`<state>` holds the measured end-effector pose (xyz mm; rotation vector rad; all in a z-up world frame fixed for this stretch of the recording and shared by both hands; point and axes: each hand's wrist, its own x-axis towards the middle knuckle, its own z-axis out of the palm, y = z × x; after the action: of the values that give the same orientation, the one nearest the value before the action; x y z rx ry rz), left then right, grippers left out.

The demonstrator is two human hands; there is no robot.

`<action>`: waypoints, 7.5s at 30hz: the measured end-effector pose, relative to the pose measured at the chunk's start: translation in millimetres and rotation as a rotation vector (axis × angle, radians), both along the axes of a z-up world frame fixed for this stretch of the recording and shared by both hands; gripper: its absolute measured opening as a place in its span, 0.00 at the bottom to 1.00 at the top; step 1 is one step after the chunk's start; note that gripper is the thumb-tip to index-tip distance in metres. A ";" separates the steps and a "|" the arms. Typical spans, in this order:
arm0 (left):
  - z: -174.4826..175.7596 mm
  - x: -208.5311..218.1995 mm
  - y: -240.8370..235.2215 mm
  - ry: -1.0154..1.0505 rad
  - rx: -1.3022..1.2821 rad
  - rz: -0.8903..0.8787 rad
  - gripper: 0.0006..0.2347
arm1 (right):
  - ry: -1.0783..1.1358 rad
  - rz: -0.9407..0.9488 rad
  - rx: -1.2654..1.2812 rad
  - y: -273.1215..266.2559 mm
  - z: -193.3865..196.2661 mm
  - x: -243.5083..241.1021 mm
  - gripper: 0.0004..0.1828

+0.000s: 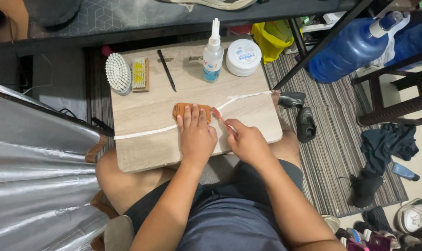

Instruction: The person scrubs a white shoelace with a red toothbrush on a small table, using a cloth to hold it. They apply liquid from a spray bottle and continue scrubbing different sections of the lace.

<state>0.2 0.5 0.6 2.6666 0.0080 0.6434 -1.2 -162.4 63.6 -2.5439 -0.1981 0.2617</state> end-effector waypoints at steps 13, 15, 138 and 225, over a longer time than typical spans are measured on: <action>-3.6 0.5 -0.9 -0.008 -0.002 -0.003 0.22 | -0.133 -0.145 -0.081 -32.9 -12.8 21.9 0.19; -8.2 3.4 -0.6 -0.026 0.006 0.006 0.22 | -0.085 -0.073 -0.041 -22.9 -7.9 15.2 0.21; 21.5 26.7 -67.2 0.396 0.253 -0.166 0.20 | -0.253 -0.196 0.048 -43.5 -24.1 73.1 0.13; 33.1 -27.6 46.2 0.122 0.036 0.079 0.16 | -0.338 -0.147 0.157 -45.6 -31.1 70.8 0.13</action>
<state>-27.4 46.6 33.7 2.7476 0.1376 0.5086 69.6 -208.0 32.5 -2.4153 -0.1513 -0.2340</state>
